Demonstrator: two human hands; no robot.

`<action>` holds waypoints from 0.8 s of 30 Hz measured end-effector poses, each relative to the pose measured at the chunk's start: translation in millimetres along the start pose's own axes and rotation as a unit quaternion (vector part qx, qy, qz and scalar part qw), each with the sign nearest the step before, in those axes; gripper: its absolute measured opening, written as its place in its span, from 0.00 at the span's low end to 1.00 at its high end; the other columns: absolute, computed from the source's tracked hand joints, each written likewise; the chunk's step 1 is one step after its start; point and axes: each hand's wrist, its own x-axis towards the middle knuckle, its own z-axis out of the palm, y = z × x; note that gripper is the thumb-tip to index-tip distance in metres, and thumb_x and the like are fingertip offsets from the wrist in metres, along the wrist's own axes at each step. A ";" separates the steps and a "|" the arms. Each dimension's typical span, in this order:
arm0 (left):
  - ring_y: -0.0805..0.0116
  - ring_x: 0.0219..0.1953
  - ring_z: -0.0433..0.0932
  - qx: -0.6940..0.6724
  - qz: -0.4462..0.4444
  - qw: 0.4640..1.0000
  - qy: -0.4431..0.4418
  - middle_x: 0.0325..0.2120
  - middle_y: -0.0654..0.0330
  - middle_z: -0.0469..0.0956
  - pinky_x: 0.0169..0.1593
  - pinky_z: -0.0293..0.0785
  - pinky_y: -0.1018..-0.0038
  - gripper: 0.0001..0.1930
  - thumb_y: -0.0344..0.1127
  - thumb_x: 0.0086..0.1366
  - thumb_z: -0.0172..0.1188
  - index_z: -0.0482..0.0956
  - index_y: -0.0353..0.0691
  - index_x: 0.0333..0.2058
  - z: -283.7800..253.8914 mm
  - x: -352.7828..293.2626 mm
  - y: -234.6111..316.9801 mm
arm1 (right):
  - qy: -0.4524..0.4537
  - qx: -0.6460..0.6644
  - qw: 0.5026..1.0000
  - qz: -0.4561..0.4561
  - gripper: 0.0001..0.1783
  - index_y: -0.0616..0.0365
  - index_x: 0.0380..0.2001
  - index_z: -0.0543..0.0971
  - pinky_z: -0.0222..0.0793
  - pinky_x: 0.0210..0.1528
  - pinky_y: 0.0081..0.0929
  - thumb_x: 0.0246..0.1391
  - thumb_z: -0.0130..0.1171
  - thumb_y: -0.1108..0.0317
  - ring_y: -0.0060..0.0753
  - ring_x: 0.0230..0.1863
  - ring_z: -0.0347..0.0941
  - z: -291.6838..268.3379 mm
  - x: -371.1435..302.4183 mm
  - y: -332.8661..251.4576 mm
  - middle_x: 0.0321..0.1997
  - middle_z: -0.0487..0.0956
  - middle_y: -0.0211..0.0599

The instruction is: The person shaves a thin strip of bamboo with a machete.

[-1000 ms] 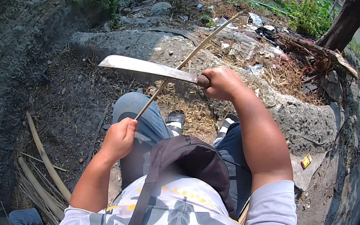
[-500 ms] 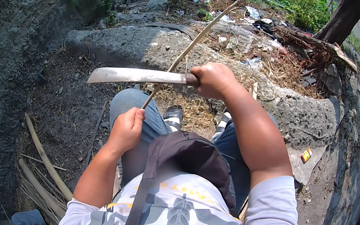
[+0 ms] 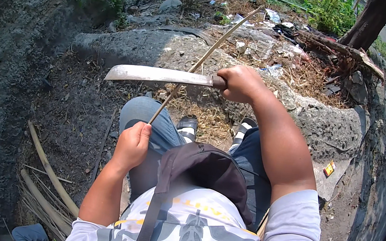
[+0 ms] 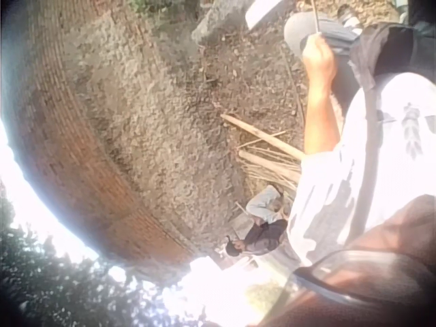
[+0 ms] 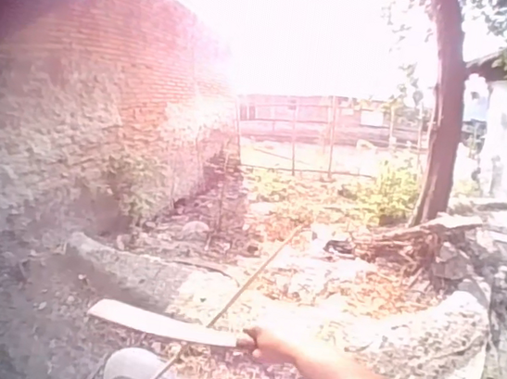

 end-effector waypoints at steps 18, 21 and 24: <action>0.41 0.29 0.79 0.046 -0.009 0.999 -0.021 0.23 0.45 0.78 0.34 0.73 0.56 0.16 0.41 0.78 0.50 0.77 0.35 0.35 -21.0 -13.7 -5.5 | 0.088 -0.028 0.994 -0.050 0.10 0.48 0.33 0.82 0.78 0.44 0.51 0.43 0.64 0.64 0.54 0.39 0.83 13.8 5.2 25.0 0.32 0.84 0.43; 0.40 0.29 0.79 0.060 -0.052 0.997 -0.017 0.24 0.45 0.78 0.34 0.73 0.55 0.16 0.41 0.78 0.51 0.77 0.35 0.35 -33.7 -24.4 -13.4 | 0.109 0.064 0.985 0.115 0.16 0.50 0.40 0.85 0.78 0.50 0.46 0.46 0.62 0.65 0.52 0.46 0.83 3.8 4.0 60.0 0.40 0.86 0.46; 0.40 0.29 0.79 0.063 -0.047 0.997 0.000 0.24 0.45 0.78 0.34 0.73 0.55 0.16 0.41 0.78 0.51 0.77 0.36 0.35 -33.9 -22.9 -11.9 | 0.092 0.181 0.958 0.202 0.20 0.54 0.44 0.85 0.77 0.49 0.43 0.46 0.62 0.63 0.51 0.44 0.84 19.5 10.0 92.1 0.39 0.86 0.50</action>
